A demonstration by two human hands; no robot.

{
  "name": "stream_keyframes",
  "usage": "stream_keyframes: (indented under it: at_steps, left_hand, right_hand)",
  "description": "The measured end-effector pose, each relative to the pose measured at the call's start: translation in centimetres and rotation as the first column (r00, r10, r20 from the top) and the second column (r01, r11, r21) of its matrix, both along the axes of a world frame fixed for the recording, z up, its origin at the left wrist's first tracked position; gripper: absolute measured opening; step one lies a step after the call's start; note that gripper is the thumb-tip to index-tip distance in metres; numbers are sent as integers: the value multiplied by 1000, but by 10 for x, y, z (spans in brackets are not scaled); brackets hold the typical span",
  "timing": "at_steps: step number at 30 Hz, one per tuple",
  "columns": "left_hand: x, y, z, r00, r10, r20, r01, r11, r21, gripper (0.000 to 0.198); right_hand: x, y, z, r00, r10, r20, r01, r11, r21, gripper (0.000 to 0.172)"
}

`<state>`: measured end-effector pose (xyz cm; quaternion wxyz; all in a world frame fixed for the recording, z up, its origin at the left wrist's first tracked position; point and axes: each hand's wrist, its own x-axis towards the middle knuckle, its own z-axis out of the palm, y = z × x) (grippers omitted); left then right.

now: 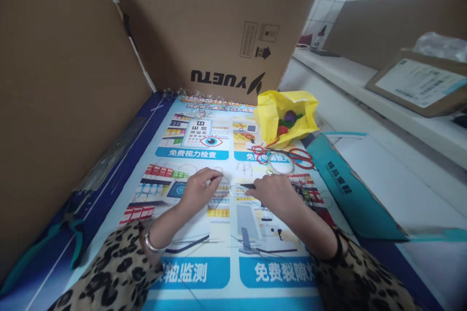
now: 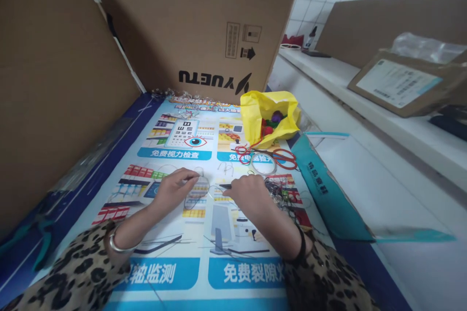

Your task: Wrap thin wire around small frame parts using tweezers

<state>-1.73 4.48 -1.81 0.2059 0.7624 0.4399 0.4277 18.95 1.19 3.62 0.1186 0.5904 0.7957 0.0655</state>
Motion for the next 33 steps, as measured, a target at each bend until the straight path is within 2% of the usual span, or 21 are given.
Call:
stream_keyframes:
  at_steps: [3,11,15,21,28,33]
  left_hand:
    - [0,-2,0,998,-34,-47,36,999,24,11]
    - [-1,-1,-1,987,-52,-151,69,991,111,13]
    - [-2,-1,1,998,10,-60,0,987,163,12]
    - [-4,-2,8,999,33,29,-36,992,120,11]
    - [-5,-4,16,982,69,175,-87,992,95,11]
    - [-8,-2,16,931,173,322,-171,985,-34,12]
  right_hand:
    - [8,2,5,1000,4,27,-3,1000,-30,43]
    - [27,11,10,984,-168,54,166,985,41,57]
    - [22,9,11,990,-133,49,132,991,8,58]
    - [3,0,14,996,-59,69,65,994,-84,53]
    - [-9,-3,9,998,21,54,-19,999,-44,47]
    - [-16,-2,8,994,73,83,-75,997,16,41]
